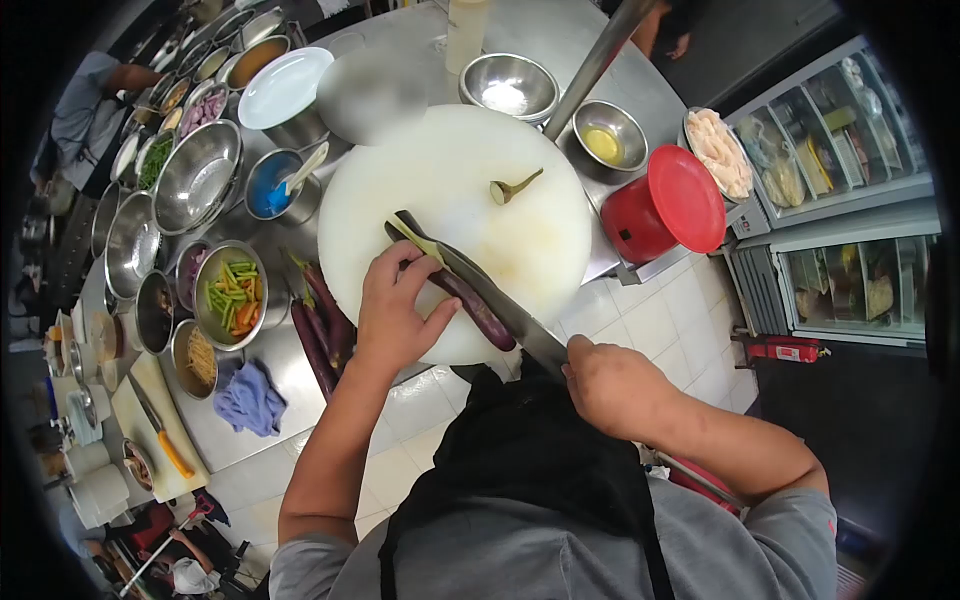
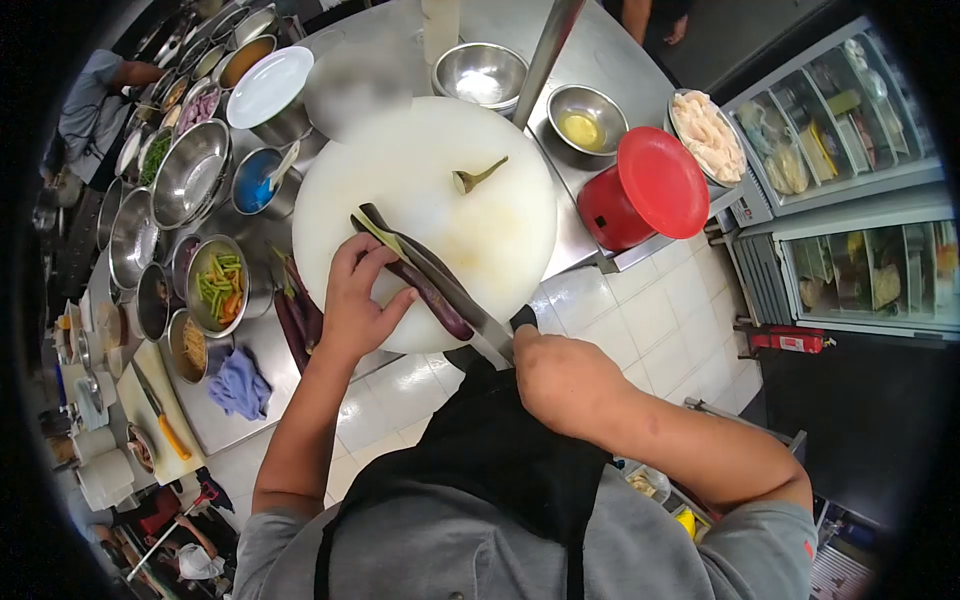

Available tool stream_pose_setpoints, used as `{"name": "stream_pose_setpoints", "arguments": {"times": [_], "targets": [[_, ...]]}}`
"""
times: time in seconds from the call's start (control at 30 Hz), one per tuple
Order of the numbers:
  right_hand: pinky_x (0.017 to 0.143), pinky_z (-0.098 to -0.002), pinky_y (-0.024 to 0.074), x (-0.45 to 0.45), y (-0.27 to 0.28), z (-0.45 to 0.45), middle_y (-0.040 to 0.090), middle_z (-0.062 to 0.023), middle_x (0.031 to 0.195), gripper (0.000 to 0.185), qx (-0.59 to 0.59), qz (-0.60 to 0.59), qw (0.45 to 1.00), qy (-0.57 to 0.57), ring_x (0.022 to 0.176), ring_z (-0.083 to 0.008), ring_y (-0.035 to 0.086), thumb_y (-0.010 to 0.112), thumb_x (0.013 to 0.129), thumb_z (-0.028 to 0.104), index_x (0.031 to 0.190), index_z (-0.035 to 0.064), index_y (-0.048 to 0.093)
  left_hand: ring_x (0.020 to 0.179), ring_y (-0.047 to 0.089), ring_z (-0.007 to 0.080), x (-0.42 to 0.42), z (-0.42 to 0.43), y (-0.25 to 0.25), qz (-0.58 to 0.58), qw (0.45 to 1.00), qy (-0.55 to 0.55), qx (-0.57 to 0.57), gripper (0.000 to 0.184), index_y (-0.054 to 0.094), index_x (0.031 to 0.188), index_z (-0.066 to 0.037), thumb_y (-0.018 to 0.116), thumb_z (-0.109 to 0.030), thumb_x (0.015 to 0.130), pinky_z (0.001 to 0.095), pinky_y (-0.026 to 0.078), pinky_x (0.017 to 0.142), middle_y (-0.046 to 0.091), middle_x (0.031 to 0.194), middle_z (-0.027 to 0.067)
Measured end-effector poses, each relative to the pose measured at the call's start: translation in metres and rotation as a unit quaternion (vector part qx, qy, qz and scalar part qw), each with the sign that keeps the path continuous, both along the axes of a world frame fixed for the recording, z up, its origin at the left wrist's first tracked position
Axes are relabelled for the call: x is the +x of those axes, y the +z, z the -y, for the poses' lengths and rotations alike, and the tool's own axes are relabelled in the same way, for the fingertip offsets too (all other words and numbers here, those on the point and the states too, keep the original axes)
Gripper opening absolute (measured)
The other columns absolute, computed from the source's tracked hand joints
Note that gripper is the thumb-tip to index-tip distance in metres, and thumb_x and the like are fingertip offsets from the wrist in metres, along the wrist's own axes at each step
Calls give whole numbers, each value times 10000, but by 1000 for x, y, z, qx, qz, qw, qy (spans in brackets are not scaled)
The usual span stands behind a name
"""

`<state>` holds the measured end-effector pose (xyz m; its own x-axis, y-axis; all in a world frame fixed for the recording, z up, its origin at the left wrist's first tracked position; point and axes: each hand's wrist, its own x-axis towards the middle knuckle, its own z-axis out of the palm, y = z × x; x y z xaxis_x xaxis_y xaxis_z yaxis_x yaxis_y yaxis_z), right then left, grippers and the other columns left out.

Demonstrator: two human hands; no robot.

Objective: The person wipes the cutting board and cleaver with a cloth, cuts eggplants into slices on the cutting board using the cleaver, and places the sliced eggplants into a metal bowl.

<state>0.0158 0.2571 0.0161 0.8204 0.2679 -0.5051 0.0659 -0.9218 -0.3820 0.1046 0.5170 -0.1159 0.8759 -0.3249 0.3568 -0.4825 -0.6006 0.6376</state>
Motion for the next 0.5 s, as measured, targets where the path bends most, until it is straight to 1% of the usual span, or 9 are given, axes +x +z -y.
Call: {"name": "stream_pose_setpoints", "arguments": {"times": [0.03,0.1,0.23,0.3,0.33,0.4,0.43,0.5], "targets": [[718,-534,540,-1,0,2,669,-279,783,214,5,0,1000,0,785,-447,685,546,975,160,946,-52,534,1101,562,335,-4,-3,0,0,1000,0,5,509,668,1144,-77,877,-216,702,442,474,966,551,1224,138],[706,-535,541,-1,2,11,675,-267,793,209,2,3,1000,13,783,-446,684,559,966,166,942,-41,546,1160,549,365,-7,-6,-2,3,1000,0,-16,522,648,1146,-44,871,-161,688,433,484,977,542,1245,162],[686,-537,541,2,12,35,679,-247,780,195,-15,3,1000,20,750,-449,678,567,962,172,929,-20,559,1156,559,361,-11,-10,-5,7,1000,9,-20,524,644,1149,-44,871,-163,692,428,495,962,542,1252,168],[655,-537,539,-4,12,34,673,-236,752,192,-29,29,999,6,699,-454,666,573,962,181,914,-4,562,1151,566,361,-11,-7,-5,16,1000,9,-2,519,639,1154,-40,868,-161,704,427,500,958,542,1257,174],[627,-530,542,-8,9,31,668,-227,721,177,-28,66,997,21,659,-439,667,576,958,173,913,3,559,1151,566,361,-10,-6,-6,17,1000,13,-3,519,639,1154,-40,868,-161,704,427,500,958,542,1257,174],[612,-521,542,-14,4,28,666,-221,712,165,-31,84,996,21,645,-429,667,574,956,163,910,6,555,1131,571,349,-10,-5,-7,7,1000,25,-12,532,659,1191,-67,867,-242,734,440,501,956,548,1258,159],[596,-513,543,-16,3,26,663,-214,702,154,-32,102,994,19,632,-418,667,573,953,153,906,8,550,1131,571,349,-9,-4,-6,9,1000,28,-11,532,659,1191,-67,867,-242,734,440,501,956,548,1258,159],[589,-505,544,-20,3,23,659,-207,697,144,-37,121,992,23,624,-411,665,570,950,143,908,8,545,1158,563,366,-9,1,0,28,999,24,1,537,628,1185,-33,868,-205,737,432,500,957,530,1274,181]]}}
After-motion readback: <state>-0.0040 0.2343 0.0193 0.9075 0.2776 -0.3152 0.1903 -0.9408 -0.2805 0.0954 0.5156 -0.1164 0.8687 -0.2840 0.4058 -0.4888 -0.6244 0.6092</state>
